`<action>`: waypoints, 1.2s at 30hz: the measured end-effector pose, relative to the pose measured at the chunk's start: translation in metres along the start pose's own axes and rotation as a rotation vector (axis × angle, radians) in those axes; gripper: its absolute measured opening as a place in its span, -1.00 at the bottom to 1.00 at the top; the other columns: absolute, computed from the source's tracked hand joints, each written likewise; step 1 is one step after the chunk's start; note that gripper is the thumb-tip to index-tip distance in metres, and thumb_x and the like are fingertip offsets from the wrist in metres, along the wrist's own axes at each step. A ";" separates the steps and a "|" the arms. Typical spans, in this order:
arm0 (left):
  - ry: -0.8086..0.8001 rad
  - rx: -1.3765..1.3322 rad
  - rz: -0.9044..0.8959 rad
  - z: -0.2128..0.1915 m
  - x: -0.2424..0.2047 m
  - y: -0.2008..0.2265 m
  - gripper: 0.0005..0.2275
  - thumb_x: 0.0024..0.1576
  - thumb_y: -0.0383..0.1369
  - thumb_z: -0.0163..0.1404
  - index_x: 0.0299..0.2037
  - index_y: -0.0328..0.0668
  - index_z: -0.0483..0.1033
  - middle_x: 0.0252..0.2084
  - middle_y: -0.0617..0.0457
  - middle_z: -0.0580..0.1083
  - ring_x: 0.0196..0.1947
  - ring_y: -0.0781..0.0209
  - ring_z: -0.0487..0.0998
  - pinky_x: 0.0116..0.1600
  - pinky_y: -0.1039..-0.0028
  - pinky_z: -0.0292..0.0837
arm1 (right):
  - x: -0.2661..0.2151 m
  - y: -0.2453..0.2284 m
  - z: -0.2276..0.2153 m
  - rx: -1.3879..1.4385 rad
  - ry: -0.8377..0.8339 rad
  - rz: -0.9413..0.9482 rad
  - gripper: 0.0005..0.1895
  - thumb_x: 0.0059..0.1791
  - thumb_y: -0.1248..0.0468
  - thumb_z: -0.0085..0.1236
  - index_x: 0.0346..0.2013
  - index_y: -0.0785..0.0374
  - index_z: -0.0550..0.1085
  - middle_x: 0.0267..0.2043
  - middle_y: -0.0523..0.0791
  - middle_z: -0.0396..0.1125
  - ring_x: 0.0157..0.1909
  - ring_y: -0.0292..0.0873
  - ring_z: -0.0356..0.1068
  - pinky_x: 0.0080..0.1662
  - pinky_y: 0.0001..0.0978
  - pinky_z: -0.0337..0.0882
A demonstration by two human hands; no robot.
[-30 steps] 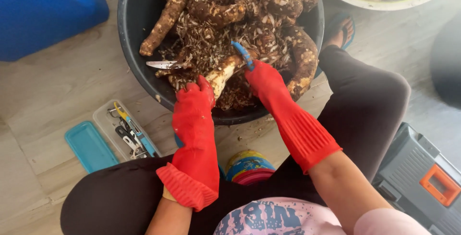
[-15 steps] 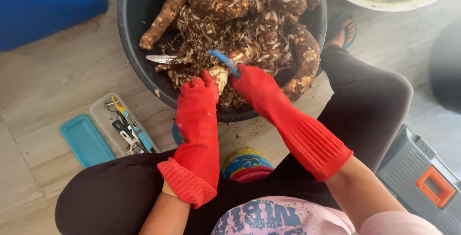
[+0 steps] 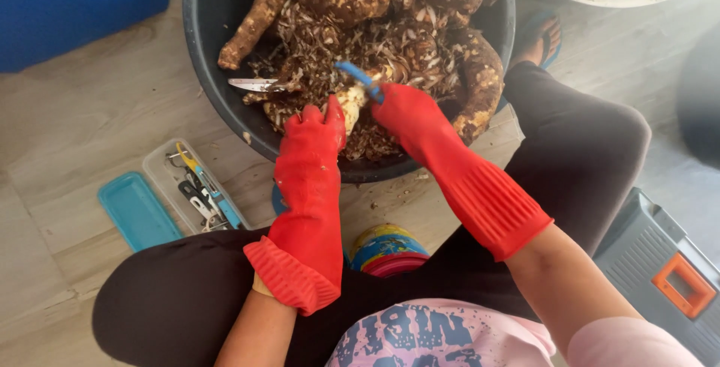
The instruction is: Peeling the outer skin of cassava roots using a hand peeler while sitting on the floor.
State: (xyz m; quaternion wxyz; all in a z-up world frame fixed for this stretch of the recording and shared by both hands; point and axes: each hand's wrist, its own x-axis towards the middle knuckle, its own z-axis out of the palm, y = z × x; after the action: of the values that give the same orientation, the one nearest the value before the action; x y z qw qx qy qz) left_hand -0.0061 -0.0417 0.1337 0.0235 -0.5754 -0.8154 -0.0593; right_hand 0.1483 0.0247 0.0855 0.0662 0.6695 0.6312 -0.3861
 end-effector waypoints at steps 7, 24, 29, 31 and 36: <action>-0.477 -0.927 -0.316 0.041 0.006 -0.034 -0.42 -0.16 -0.39 0.40 0.10 0.27 0.46 0.18 0.21 0.46 0.09 0.13 0.59 -0.04 0.36 0.67 | 0.041 0.027 0.012 -0.222 -0.003 -0.090 -0.69 0.05 0.13 -0.01 -0.05 0.21 0.55 -0.20 0.04 0.46 -0.22 0.15 0.51 -0.17 -0.02 0.52; -0.400 -1.275 -0.374 -0.059 -0.002 -0.006 -0.49 0.16 -0.34 0.17 0.32 -0.18 0.31 0.33 -0.48 0.25 0.37 -0.33 0.26 0.29 0.04 0.33 | -0.013 -0.017 -0.009 0.232 -0.110 0.083 -0.53 0.00 -0.17 -0.09 -0.01 0.03 0.49 -0.60 -0.13 0.44 -0.54 -0.12 0.54 -0.27 -0.23 0.55; -0.355 -0.940 -0.255 0.004 0.009 -0.020 -0.34 -0.03 -0.16 0.32 0.31 0.22 0.31 0.28 -0.08 0.37 0.24 -0.13 0.43 0.30 0.16 0.42 | -0.052 -0.046 -0.021 0.144 -0.082 -0.055 -0.60 0.05 0.00 -0.02 0.05 0.14 0.49 -0.21 0.10 0.51 -0.11 0.19 0.55 -0.04 0.02 0.53; -0.337 -0.846 -0.225 0.028 0.007 -0.027 -0.29 -0.08 -0.11 0.37 0.31 0.34 0.31 0.27 0.04 0.41 0.21 -0.07 0.49 0.30 0.20 0.45 | -0.032 -0.035 -0.028 0.174 -0.016 -0.001 -0.62 0.06 0.01 -0.03 0.03 0.14 0.51 -0.23 0.08 0.51 -0.13 0.19 0.55 -0.05 0.01 0.52; -0.343 -0.726 -0.172 0.034 0.008 -0.031 -0.28 -0.13 -0.07 0.41 0.28 0.44 0.34 0.21 0.09 0.48 0.12 -0.09 0.56 0.25 0.17 0.50 | -0.025 -0.020 -0.024 0.152 0.034 0.098 -0.57 0.02 -0.06 -0.04 0.02 0.10 0.52 -0.29 -0.01 0.52 -0.27 0.05 0.58 -0.04 0.00 0.53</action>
State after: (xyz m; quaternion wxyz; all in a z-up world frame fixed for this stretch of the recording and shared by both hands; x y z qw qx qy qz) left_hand -0.0372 -0.0405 0.0987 -0.3225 -0.4775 -0.7787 -0.2484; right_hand 0.1432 0.0223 0.1248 0.0232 0.7093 0.5675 -0.4176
